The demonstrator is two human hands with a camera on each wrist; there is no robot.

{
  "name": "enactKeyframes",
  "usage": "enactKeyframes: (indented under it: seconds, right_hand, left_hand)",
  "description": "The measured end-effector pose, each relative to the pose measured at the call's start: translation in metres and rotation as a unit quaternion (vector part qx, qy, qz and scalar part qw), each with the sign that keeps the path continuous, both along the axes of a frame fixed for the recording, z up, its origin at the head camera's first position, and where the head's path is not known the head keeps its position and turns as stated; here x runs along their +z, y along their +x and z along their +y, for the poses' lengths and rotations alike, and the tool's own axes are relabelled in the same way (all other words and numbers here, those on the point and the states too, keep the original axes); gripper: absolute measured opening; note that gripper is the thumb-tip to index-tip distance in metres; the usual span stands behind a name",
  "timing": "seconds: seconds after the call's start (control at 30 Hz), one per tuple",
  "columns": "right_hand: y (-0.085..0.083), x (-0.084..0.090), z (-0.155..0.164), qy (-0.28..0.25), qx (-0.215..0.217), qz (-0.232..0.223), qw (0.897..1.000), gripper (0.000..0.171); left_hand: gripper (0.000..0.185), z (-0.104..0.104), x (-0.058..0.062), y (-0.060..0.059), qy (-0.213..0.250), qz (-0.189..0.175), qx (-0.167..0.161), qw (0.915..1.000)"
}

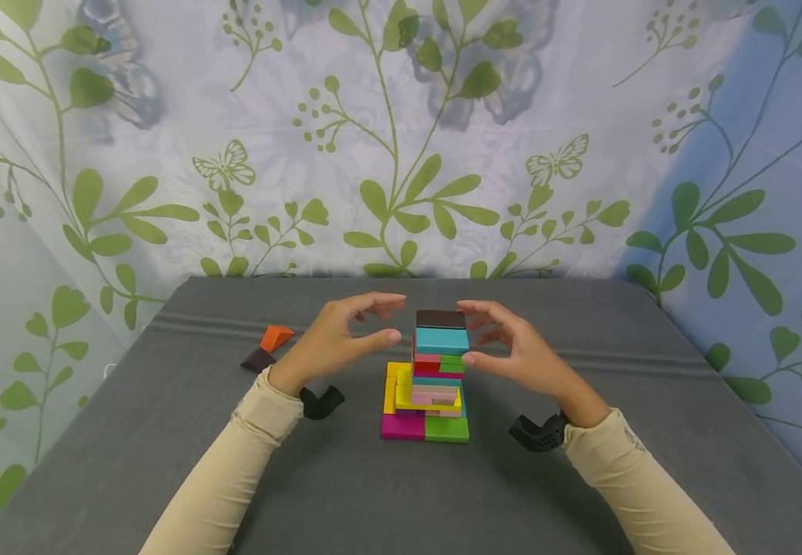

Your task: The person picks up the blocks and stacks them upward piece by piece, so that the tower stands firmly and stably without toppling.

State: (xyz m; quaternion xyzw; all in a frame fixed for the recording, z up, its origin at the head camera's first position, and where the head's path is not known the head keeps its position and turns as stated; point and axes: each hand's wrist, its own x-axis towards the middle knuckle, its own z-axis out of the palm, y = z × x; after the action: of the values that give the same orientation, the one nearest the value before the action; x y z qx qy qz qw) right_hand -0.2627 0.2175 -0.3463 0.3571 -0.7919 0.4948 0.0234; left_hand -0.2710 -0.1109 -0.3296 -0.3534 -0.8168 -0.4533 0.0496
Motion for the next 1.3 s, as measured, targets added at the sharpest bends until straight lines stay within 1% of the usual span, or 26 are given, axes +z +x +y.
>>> enactKeyframes:
  seconds: [0.1, 0.2, 0.3, 0.43, 0.53, 0.6, 0.73, 0.8, 0.87, 0.97, 1.07, 1.17, 1.23, 1.3]
  right_hand:
    - [-0.001, -0.003, -0.003, 0.001, 0.005, -0.007, 1.000, 0.067]
    - [-0.001, -0.005, -0.005, 0.005, 0.002, -0.016, 1.000, 0.067]
    - [-0.001, -0.006, -0.008, 0.004, 0.000, -0.024, 1.000, 0.068]
    - [-0.001, -0.006, -0.009, -0.003, 0.001, -0.033, 0.999, 0.069]
    - [-0.001, -0.005, -0.008, -0.006, -0.001, -0.038, 0.999, 0.068]
    - [-0.001, -0.005, -0.008, -0.007, -0.002, -0.040, 0.999, 0.067]
    - [0.000, -0.005, -0.006, -0.005, -0.004, -0.042, 0.999, 0.067]
    - [0.000, -0.006, -0.006, -0.004, -0.004, -0.044, 0.999, 0.067]
    - [0.000, -0.006, -0.005, -0.004, -0.004, -0.045, 0.999, 0.066]
    - [0.000, -0.007, -0.005, -0.003, -0.002, -0.046, 0.999, 0.066]
    - [0.001, -0.007, -0.005, -0.004, 0.000, -0.045, 0.999, 0.066]
    - [0.001, -0.007, -0.004, -0.004, 0.000, -0.044, 0.999, 0.066]
    - [0.001, -0.007, -0.004, -0.004, 0.000, -0.044, 0.999, 0.066]
    - [0.001, -0.007, -0.004, -0.004, 0.000, -0.044, 0.999, 0.066]
  left_hand:
    - [0.044, -0.023, -0.001, -0.001, -0.006, -0.014, 0.026, 0.9995]
    - [0.040, -0.050, -0.004, -0.001, -0.014, -0.029, 0.054, 0.9980]
    - [0.038, -0.078, -0.007, 0.000, -0.025, -0.055, 0.077, 0.9952]
    - [0.038, -0.114, -0.008, 0.001, -0.041, -0.093, 0.100, 0.9898]
    - [0.036, -0.137, -0.010, -0.001, -0.076, -0.110, 0.115, 0.9844]
    - [0.036, -0.152, -0.015, -0.004, -0.114, -0.115, 0.126, 0.9788]
    - [0.041, -0.175, -0.030, -0.010, -0.197, -0.119, 0.144, 0.9625]
    - [0.045, -0.181, -0.037, -0.012, -0.226, -0.125, 0.148, 0.9548]
    - [0.046, -0.184, -0.044, -0.013, -0.241, -0.131, 0.149, 0.9499]
    - [0.043, -0.185, -0.052, -0.014, -0.247, -0.132, 0.145, 0.9490]
    - [0.036, -0.182, -0.055, -0.015, -0.247, -0.124, 0.143, 0.9502]
    - [0.032, -0.174, -0.050, -0.013, -0.249, -0.118, 0.142, 0.9508]
    - [0.033, -0.164, -0.043, -0.011, -0.248, -0.111, 0.134, 0.9528]
    - [0.037, -0.152, -0.034, -0.008, -0.240, -0.101, 0.124, 0.9576]
